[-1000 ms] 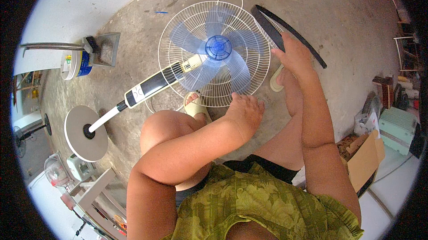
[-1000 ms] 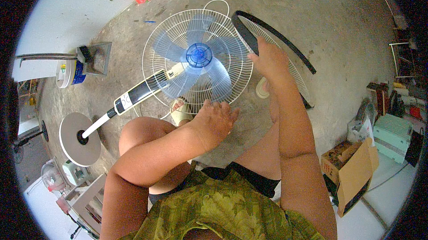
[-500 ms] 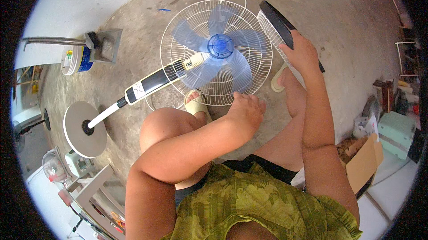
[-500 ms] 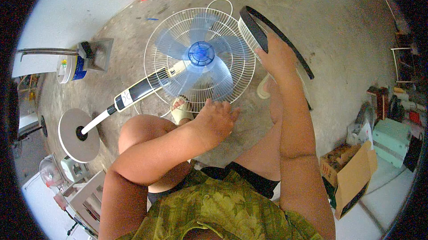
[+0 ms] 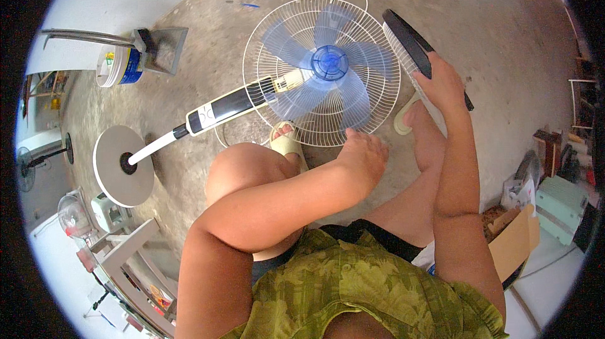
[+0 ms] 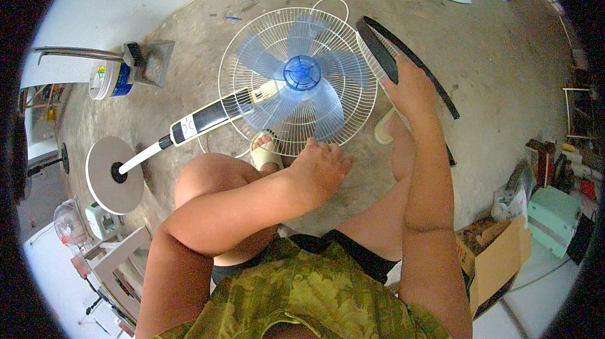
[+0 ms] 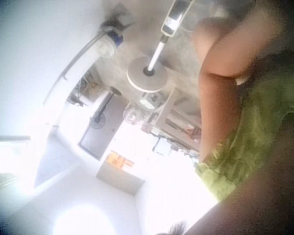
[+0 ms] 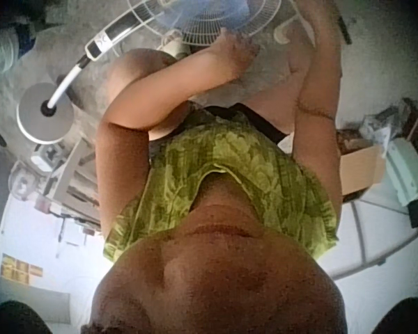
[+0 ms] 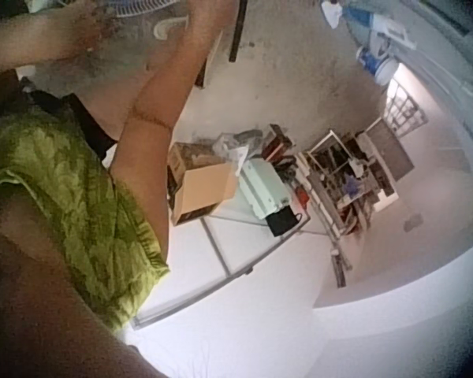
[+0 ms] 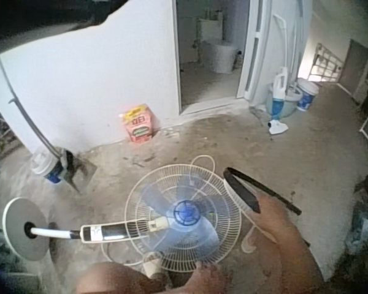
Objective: The person assembles a standing fan by attaching the front protective cage to the fan head. They align the cage with the fan blades and secure it by twisting the locking ring into place.
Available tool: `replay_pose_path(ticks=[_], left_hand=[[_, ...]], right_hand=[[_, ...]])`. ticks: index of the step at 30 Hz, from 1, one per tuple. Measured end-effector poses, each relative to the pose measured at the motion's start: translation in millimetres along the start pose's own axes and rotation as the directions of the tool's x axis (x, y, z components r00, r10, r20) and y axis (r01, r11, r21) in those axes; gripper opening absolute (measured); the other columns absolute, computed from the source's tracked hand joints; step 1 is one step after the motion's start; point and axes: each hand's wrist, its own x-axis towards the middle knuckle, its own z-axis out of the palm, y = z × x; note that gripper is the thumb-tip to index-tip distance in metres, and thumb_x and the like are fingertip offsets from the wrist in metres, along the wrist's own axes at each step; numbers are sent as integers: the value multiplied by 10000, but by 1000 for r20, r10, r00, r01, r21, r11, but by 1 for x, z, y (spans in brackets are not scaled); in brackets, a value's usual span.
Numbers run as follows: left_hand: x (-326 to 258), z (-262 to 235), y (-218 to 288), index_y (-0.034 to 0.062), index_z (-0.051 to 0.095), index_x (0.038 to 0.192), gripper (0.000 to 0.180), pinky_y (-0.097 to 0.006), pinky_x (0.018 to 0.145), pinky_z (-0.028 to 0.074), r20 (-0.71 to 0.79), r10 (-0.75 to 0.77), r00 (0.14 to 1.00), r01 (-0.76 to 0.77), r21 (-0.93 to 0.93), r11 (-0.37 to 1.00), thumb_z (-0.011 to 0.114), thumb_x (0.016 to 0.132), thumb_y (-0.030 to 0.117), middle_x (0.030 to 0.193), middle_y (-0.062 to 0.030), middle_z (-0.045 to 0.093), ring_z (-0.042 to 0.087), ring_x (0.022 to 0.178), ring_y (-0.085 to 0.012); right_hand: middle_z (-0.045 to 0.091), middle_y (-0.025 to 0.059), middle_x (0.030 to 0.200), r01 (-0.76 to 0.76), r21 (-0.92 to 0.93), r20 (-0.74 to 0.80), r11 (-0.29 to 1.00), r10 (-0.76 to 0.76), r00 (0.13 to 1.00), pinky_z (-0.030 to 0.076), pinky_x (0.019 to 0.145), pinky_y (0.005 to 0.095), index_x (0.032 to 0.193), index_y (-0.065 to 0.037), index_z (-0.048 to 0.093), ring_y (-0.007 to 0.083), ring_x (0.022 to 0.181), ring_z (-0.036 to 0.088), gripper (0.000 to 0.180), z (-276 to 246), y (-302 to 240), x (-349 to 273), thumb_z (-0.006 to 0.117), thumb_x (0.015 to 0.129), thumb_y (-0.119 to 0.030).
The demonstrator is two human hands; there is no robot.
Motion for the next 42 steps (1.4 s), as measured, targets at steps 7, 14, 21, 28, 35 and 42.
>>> replay_pose_path(ticks=[7,14,21,28,35,42], left_hand=[[-3,-7,0,65,367,1371,544,-492,930,378,40,3,999,-4,16,1000,520,864,189,1235,-185,493,512,1109,-313],[-2,-8,1,68,364,1372,541,-479,904,386,28,-11,1000,11,-2,1000,509,869,201,1209,-171,508,518,1098,-305],[-1,-5,0,76,396,1352,538,-438,851,401,7,-3,1000,3,-3,1000,538,849,200,1197,-153,519,530,1076,-282],[-1,-6,-1,68,403,1345,550,-421,836,410,2,-6,1000,6,-16,1000,556,834,199,1173,-144,536,535,1065,-270],[-2,-7,-2,56,408,1338,560,-421,828,415,-17,0,1000,-1,-41,999,570,820,194,1157,-138,545,536,1061,-264],[-3,-3,-1,63,415,1334,547,-427,835,413,-37,-1,999,0,-27,1000,564,822,189,1144,-141,549,540,1054,-272]], right_hand=[[631,214,983,-34,-37,31,999,35,999,470,781,441,1118,-17,543,367,921,610,477,1,-1,1,672,743,-283],[619,200,1043,-69,-65,114,996,76,991,474,804,440,1136,-18,533,358,962,603,499,-8,-7,1,660,755,-315],[629,226,990,-67,4,68,998,67,995,467,792,438,1118,-2,549,371,935,608,515,-9,-4,0,686,730,-311],[627,229,1016,-80,-14,28,997,81,996,468,815,426,1169,0,542,358,955,610,565,-11,-7,0,694,730,-323],[634,202,1013,-111,37,-16,993,111,994,471,806,432,1155,-46,557,357,946,612,509,-11,3,2,674,755,-339],[648,178,952,-216,-32,-145,976,209,967,480,738,454,1157,-101,561,359,888,627,458,-23,16,8,648,788,-358]])
